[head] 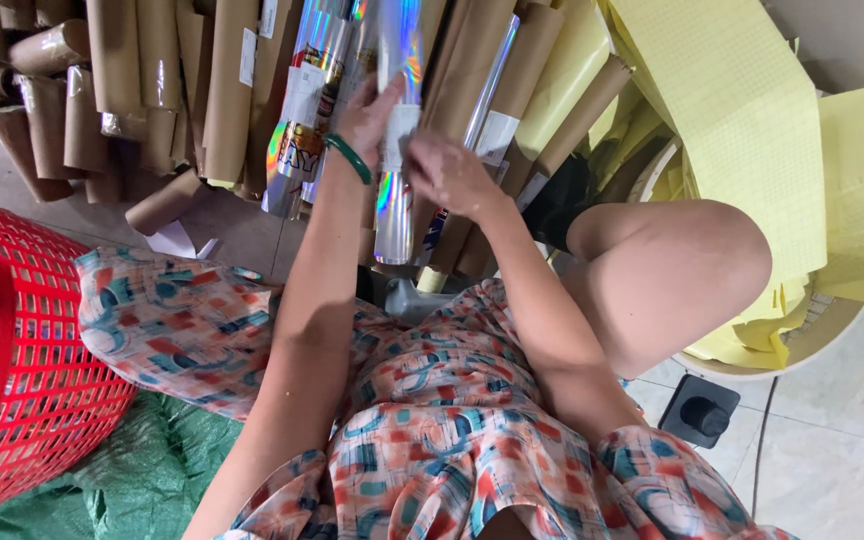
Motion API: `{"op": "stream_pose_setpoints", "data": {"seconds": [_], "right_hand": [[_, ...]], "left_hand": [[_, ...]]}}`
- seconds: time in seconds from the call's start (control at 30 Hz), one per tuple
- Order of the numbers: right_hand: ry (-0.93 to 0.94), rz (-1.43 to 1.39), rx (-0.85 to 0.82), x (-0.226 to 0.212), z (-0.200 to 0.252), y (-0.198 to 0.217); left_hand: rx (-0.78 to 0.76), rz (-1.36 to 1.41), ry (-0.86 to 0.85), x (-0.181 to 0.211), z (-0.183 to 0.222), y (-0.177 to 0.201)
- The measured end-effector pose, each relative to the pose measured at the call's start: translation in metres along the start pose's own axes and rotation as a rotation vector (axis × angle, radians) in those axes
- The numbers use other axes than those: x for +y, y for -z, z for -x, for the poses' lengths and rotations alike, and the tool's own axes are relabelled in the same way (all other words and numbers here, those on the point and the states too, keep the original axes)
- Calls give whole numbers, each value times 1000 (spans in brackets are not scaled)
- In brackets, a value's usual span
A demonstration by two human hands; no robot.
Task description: Packing rolls of reflective and holographic materials into cardboard tubes and cutting wrapping paper.
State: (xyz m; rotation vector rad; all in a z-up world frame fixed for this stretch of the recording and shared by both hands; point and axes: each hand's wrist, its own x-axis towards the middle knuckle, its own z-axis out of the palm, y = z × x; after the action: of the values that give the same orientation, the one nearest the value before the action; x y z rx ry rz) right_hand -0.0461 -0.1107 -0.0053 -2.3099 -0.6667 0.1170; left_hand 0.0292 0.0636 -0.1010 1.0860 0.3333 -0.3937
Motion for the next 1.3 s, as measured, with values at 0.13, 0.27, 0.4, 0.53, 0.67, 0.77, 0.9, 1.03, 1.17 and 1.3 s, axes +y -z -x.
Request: {"op": "stream_pose_setpoints", "data": {"seconds": [0.13, 0.27, 0.4, 0.53, 0.67, 0.77, 0.9, 1.03, 1.17, 1.3], "right_hand": [[-74, -61, -116, 14, 10, -10], [-320, -574, 255, 17, -4, -1], [-521, -805, 277, 43, 2, -15], [-579, -864, 287, 66, 10, -39], [-527, -1066, 296, 40, 1, -15], [-509, -1162, 265, 45, 3, -18], [-547, -1056, 214, 56, 6, -22], [-544, -914, 205, 71, 8, -26], [-519, -1130, 340, 63, 3, -17], [-494, -1369, 502, 67, 5, -19]], "left_hand": [[129, -35, 25, 27, 14, -7], [18, -26, 51, 29, 29, -32], [-179, -254, -251, -1, 24, -38], [12, -595, -173, 14, 28, -40], [37, -538, -198, 2, 15, -32], [5, -524, -190, 11, 22, -37], [76, -707, -245, 19, 20, -36], [299, -907, -444, -6, -10, -8], [647, -1254, -660, -9, -3, -12], [186, -803, -514, -9, 14, -42]]}}
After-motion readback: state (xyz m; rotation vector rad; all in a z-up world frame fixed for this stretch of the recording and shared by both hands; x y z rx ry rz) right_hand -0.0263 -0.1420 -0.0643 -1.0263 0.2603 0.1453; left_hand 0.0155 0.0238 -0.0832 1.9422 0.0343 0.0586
